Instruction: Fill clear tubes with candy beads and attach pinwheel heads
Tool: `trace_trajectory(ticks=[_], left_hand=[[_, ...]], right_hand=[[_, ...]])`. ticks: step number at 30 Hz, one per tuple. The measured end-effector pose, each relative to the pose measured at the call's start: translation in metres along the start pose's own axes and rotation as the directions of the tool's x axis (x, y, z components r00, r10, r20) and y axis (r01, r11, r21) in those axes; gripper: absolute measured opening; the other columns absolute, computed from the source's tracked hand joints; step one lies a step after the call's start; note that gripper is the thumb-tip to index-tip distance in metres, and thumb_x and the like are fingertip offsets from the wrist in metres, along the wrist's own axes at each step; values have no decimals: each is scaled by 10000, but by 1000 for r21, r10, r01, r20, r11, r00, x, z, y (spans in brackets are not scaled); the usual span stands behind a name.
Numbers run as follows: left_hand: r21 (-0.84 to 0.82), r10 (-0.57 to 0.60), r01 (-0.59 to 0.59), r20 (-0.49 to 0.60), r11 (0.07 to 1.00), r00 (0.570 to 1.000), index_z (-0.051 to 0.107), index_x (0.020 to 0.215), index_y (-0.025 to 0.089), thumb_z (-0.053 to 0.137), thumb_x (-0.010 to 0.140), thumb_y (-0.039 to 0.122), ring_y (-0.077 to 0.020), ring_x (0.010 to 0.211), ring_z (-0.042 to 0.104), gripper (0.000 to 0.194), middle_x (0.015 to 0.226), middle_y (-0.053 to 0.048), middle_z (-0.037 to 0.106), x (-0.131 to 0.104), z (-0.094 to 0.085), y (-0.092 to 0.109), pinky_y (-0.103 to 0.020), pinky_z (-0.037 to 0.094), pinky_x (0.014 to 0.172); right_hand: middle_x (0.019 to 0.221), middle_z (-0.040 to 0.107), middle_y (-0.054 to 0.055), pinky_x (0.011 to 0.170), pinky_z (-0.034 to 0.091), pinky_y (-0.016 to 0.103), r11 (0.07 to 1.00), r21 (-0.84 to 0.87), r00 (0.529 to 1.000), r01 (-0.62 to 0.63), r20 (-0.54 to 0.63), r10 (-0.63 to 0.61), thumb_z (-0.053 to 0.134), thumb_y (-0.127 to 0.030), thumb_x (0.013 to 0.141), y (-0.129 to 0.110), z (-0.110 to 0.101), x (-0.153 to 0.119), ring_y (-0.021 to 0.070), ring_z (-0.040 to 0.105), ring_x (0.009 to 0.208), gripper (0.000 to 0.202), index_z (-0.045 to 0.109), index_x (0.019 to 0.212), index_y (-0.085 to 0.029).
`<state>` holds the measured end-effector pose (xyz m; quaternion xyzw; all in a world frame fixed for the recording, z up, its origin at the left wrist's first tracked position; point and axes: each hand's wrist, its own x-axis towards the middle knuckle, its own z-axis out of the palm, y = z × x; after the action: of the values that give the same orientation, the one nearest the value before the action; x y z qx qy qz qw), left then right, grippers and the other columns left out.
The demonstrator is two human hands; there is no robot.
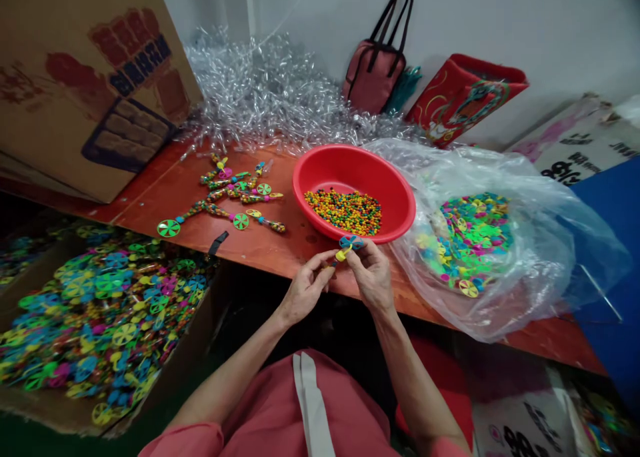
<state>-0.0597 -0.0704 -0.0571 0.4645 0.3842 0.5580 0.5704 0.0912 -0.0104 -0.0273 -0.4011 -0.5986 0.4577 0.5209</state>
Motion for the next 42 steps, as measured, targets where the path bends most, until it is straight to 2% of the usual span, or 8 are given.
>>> trace_trajectory(ticks=[5,11,19,27,30,33,39,42], left_hand=[[-7,-20,19,-51,1000,999,689,1398,219,685,1016,487,-92,679,526,467,941,-14,634,-7,-3,1,-237,415,614],[-406,-236,296,193,865,952,655,1393,212,824,911,505,-90,574,590,588,874,-29,708,-13,-10,13,-208,362,510],[-455,-287,466,408,759,867,683,1340,228,869,885,465,-99,533,626,546,831,-34,735,-16,-12,22,-196,336,475],[-327,-258,322,224,889,940,766,1129,141,888,841,533,-78,643,567,500,868,-39,698,-12,-11,18,-220,400,616],[-171,-106,109,26,979,994,770,1127,161,861,871,504,-119,772,590,438,926,-34,695,-7,-8,9,-247,456,735],[-6,44,-45,-137,999,990,746,1121,189,840,898,450,-171,988,625,356,1066,-42,699,-1,-6,2,-273,468,919],[-153,-118,143,164,978,979,718,1054,141,672,977,635,-144,810,557,502,931,-47,663,-4,-15,12,-255,417,700],[-110,-114,130,141,985,983,735,968,133,671,966,650,-155,824,564,520,928,-57,668,-11,-20,15,-279,452,767]], right_hand=[[1009,790,48,858,605,348,998,49,999,-48,-15,49,812,-474,880,-3,6,-4,215,733,950,291,709,1030,-248],[1151,803,69,888,604,365,976,96,970,-197,167,179,816,-509,885,-5,-9,-13,225,739,977,388,766,1168,-248],[1166,789,112,981,588,447,984,93,876,-149,475,88,815,-700,826,4,-28,2,302,702,1131,490,846,977,-235],[1205,773,94,885,617,390,994,88,925,-65,379,27,812,-556,899,-2,-18,-2,241,716,1008,330,835,989,-239],[1170,781,87,914,618,389,997,74,970,-10,243,-8,803,-541,914,2,-6,-8,243,722,1029,309,819,986,-240],[1177,777,75,962,607,381,999,42,992,31,117,-36,767,-476,963,8,5,-13,233,723,1064,240,804,1043,-253],[1171,777,76,912,614,362,999,-3,976,48,213,-46,743,-441,987,12,2,-17,225,729,1016,226,803,1094,-251],[1167,764,74,887,608,364,993,-72,969,91,238,-72,723,-424,1001,16,3,-21,222,723,987,205,793,1090,-254]])
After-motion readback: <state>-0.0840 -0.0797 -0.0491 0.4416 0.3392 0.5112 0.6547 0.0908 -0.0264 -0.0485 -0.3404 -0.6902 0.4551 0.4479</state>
